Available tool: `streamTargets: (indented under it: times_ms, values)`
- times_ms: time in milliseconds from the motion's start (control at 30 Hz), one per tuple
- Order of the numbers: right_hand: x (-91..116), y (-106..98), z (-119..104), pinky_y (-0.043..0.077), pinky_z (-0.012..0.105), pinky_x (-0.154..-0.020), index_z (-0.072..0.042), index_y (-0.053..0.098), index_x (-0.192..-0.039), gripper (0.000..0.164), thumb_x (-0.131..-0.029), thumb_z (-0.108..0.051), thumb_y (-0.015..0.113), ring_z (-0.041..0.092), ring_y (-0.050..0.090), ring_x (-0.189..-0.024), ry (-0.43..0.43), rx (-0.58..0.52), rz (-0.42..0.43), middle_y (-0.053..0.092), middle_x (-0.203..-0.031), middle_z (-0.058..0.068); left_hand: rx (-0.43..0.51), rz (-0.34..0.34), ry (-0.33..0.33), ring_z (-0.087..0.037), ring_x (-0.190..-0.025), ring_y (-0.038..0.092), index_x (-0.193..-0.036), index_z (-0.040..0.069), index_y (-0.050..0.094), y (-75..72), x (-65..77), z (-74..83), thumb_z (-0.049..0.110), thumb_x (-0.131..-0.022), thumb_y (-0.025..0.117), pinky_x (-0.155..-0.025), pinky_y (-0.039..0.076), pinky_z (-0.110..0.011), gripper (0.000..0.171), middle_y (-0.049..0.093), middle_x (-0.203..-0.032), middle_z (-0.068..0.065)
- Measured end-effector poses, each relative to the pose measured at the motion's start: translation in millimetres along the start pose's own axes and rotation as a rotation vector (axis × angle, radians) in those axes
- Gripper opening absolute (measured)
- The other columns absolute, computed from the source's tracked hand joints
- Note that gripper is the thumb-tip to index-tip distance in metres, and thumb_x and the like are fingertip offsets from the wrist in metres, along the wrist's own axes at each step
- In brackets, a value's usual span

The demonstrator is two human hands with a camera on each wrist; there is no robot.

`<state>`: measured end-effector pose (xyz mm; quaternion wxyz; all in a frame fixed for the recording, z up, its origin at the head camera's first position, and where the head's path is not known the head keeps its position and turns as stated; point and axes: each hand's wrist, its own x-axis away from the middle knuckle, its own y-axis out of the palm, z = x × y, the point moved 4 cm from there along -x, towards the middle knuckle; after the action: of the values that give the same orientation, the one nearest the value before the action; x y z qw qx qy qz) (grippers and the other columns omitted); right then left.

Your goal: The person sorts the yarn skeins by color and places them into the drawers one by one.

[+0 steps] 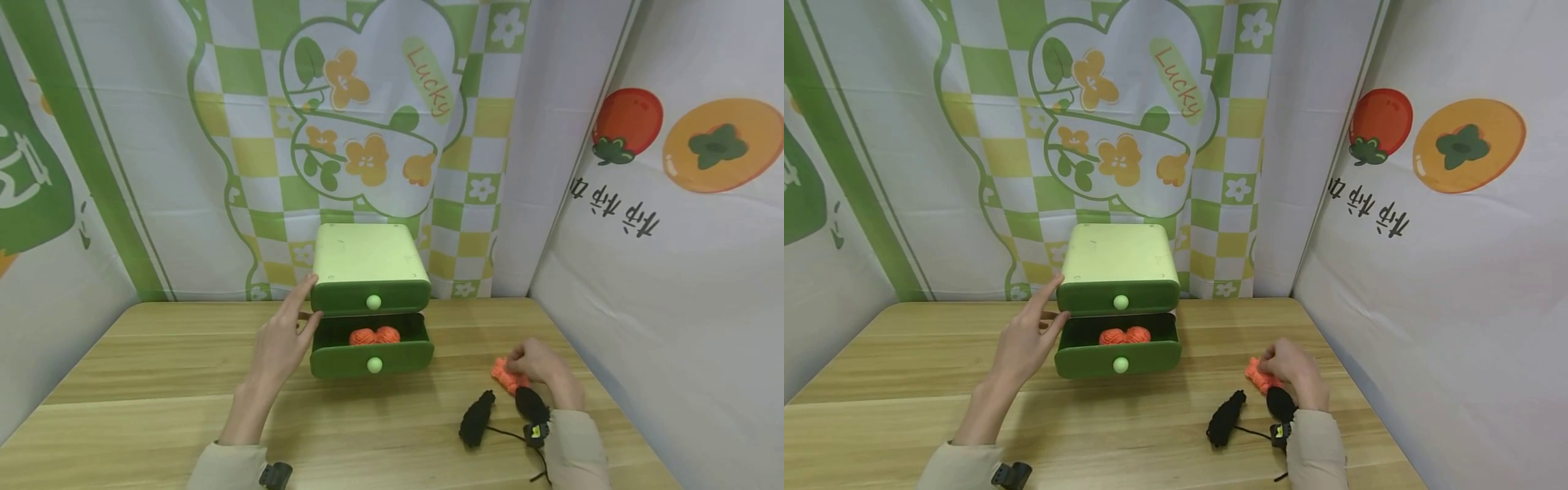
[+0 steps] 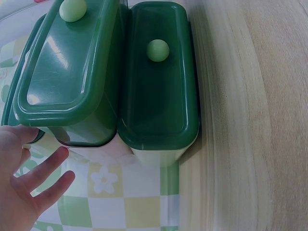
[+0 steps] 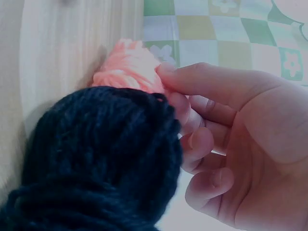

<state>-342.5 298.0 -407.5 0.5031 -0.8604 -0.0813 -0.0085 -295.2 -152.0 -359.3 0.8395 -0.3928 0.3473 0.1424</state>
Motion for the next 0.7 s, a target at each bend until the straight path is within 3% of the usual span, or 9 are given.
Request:
streamTargets:
  times_ms: [233, 400, 533, 700]
  values:
    - [0, -4, -8, 0.047, 0.030, -0.064, -0.008, 0.073, -0.089, 0.011, -0.082, -0.015, 0.067, 0.015, 0.057, -0.073, -0.076, 0.036, 0.033, 0.066, -0.078, 0.000, 0.000, 0.001, -0.002, -0.028, -0.086, 0.074, -0.154, 0.023, 0.035, -0.6, 0.5, 0.3, 0.014, -0.095, 0.068, -0.037, 0.033, -0.021, 0.069, 0.045, -0.155, -0.006]
    - [3, -10, -18, 0.053, 0.037, -0.071, -0.005, 0.074, -0.096, 0.018, -0.087, -0.020, 0.068, 0.016, 0.063, -0.081, -0.135, 0.049, 0.068, 0.072, -0.087, 0.003, 0.001, -0.001, -0.005, -0.028, -0.087, 0.074, -0.154, 0.023, 0.035, -0.6, 0.3, 0.3, 0.014, -0.095, 0.068, -0.037, 0.034, -0.021, 0.068, 0.045, -0.155, -0.006]
    - [4, -14, -24, 0.054, 0.042, -0.076, -0.007, 0.075, -0.100, 0.021, -0.091, -0.024, 0.068, 0.019, 0.066, -0.087, -0.134, 0.066, 0.093, 0.073, -0.093, 0.003, 0.000, -0.005, -0.011, -0.027, -0.087, 0.074, -0.155, 0.024, 0.034, -0.3, 0.0, 0.0, 0.015, -0.096, 0.067, -0.037, 0.034, -0.021, 0.068, 0.044, -0.155, -0.005]
    - [3, -16, -30, 0.051, 0.037, -0.071, -0.012, 0.074, -0.098, 0.019, -0.092, -0.029, 0.067, 0.014, 0.064, -0.082, -0.117, 0.080, 0.125, 0.071, -0.089, -0.002, -0.007, -0.007, -0.011, -0.026, -0.087, 0.074, -0.155, 0.025, 0.034, 0.5, 0.0, -0.8, 0.015, -0.096, 0.067, -0.037, 0.032, -0.021, 0.069, 0.044, -0.156, -0.004]
